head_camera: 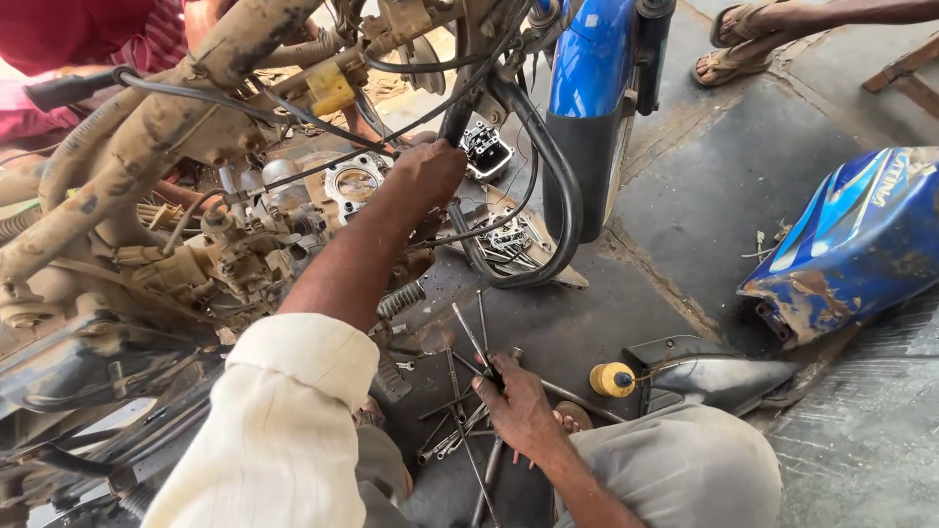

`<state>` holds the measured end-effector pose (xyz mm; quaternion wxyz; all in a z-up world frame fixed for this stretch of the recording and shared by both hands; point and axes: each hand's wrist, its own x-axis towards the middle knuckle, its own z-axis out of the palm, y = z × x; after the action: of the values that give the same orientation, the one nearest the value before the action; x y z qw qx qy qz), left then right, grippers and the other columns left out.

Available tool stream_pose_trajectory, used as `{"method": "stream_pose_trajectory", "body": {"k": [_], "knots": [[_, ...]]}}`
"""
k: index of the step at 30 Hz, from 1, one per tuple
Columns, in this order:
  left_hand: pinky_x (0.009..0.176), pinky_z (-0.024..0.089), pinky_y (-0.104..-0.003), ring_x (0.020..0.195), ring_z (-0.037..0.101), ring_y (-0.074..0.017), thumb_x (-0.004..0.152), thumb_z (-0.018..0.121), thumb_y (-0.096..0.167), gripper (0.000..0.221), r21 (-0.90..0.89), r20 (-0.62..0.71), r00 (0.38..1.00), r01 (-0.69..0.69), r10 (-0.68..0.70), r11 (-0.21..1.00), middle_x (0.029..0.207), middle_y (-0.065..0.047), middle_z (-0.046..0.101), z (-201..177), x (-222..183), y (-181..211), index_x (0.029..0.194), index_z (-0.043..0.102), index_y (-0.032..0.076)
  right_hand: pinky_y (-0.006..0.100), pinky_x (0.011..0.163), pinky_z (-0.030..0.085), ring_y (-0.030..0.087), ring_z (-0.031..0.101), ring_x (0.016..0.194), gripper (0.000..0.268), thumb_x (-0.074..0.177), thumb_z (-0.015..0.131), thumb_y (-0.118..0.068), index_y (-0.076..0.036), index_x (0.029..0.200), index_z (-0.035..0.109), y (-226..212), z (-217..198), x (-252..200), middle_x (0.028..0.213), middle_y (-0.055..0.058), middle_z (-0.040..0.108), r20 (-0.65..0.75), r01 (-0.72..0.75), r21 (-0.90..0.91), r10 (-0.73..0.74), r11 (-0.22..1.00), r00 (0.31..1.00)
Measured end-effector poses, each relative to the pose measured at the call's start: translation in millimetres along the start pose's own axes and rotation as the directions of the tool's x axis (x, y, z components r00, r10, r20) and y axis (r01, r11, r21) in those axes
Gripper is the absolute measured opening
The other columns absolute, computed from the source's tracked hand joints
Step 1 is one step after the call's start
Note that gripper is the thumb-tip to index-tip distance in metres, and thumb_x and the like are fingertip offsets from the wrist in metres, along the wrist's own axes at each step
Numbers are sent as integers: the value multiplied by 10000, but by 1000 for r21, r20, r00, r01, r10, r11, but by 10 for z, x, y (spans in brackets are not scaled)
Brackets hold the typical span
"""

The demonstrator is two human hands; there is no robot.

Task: Repairing the top end of a motorcycle engine, including cylinder head and intake components.

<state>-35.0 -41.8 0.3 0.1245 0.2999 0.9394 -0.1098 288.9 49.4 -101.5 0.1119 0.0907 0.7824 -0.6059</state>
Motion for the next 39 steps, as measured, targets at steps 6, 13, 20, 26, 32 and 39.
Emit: {"method": "stream_pose_trajectory", "body": {"k": [6, 13, 20, 26, 32, 39], "knots": [[951, 520, -549, 1136, 678, -319, 987, 646, 219, 312, 236, 195, 979, 17, -65, 972, 1311, -152, 673, 7, -44, 142, 1269, 680, 89, 407, 639, 502, 236, 645, 645, 360, 956, 666, -223, -41, 1263, 614, -131, 6, -25, 728, 133, 668, 74, 4, -110, 4, 994, 997], [1006, 521, -637, 1236, 646, -337, 1040, 603, 262, 353, 362, 344, 933, -23, -110, 932, 1396, -121, 641, -19, -94, 330, 1361, 647, 123, 449, 710, 535, 321, 705, 763, 367, 942, 678, -191, 5, 1244, 605, -3, 57, -1, 848, 173, 713, 35, 143, -137, -140, 980, 990], [976, 585, -413, 1145, 687, -292, 870, 813, 229, 421, 121, 335, 942, -82, 38, 989, 1260, -131, 716, 226, 301, 123, 1227, 718, 27, 433, 670, 528, 286, 697, 717, 346, 963, 661, -213, -17, 1245, 620, 36, 144, 132, 813, 164, 700, 25, 63, -91, -61, 994, 998], [867, 580, -423, 1028, 706, -287, 847, 816, 200, 406, 129, 510, 856, 26, -89, 991, 1184, -131, 728, -499, -114, 432, 1203, 707, 40, 317, 533, 566, 130, 646, 613, 424, 995, 590, -295, -48, 1340, 576, -163, 116, 333, 744, 69, 641, 107, -88, 175, 70, 981, 992], [615, 552, -339, 709, 643, -207, 863, 728, 12, 116, 147, 261, 961, -130, 89, 980, 898, -133, 723, -409, -56, 274, 978, 742, 16, 252, 528, 581, 88, 624, 591, 490, 1022, 513, -343, -64, 1425, 510, -511, 14, 682, 752, 25, 610, 105, -41, 200, 20, 979, 994], [406, 443, -314, 514, 564, -183, 892, 663, -28, 90, 43, 134, 981, -145, 138, 989, 703, -158, 670, -637, -389, 32, 840, 668, -101, 242, 491, 480, 75, 548, 611, 289, 1023, 559, -246, -31, 1203, 629, -161, 270, 1083, 756, 18, 569, 167, -128, 434, 60, 891, 984]]}}
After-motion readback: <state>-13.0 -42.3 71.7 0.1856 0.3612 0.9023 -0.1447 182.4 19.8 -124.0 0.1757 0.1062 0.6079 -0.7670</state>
